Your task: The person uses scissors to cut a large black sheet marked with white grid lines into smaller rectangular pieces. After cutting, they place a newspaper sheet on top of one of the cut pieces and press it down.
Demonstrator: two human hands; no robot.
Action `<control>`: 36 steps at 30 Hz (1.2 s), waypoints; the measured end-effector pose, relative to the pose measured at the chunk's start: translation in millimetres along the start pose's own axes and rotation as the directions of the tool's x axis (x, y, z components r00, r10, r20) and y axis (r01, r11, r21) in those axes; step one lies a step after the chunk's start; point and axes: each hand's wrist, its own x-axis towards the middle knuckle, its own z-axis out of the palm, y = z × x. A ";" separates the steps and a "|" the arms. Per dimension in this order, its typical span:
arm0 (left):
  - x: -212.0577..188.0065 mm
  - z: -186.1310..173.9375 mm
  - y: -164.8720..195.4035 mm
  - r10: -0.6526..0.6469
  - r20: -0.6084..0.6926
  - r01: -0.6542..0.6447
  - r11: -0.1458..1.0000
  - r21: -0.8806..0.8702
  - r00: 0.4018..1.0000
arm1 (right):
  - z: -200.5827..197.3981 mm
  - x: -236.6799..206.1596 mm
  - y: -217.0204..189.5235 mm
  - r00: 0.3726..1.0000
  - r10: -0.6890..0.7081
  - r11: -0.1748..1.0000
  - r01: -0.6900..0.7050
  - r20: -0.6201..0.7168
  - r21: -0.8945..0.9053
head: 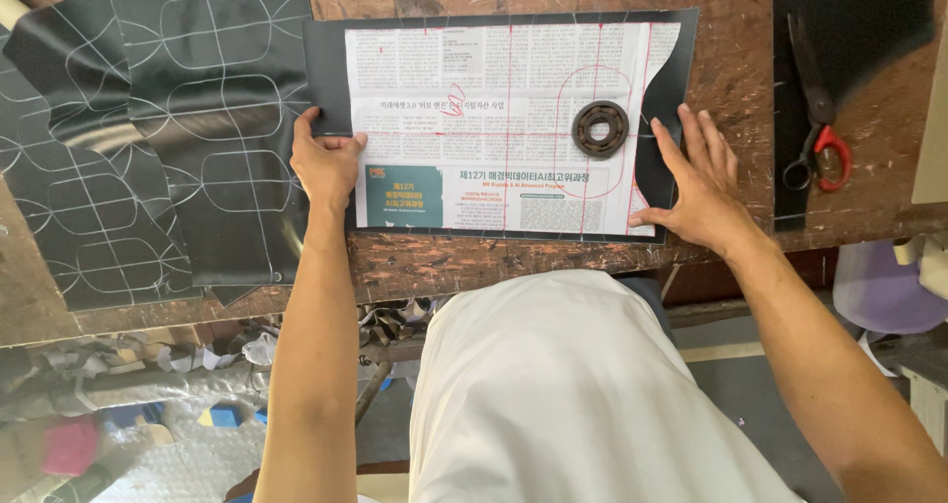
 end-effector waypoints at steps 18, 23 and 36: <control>0.7 0.3 1.2 -0.001 -0.002 0.001 1.000 0.002 1.000 | 0.1 1.3 0.1 1.000 0.013 1.000 -0.013 0.013 -0.012; 1.6 1.3 0.0 -0.014 -0.001 0.014 1.000 -0.005 1.000 | -0.1 1.7 -0.1 0.999 0.025 1.000 -0.025 0.023 0.001; 1.9 0.5 1.8 -0.029 0.003 0.029 0.999 -0.023 1.000 | -0.3 2.7 -1.2 0.999 0.028 1.000 -0.028 0.022 -0.003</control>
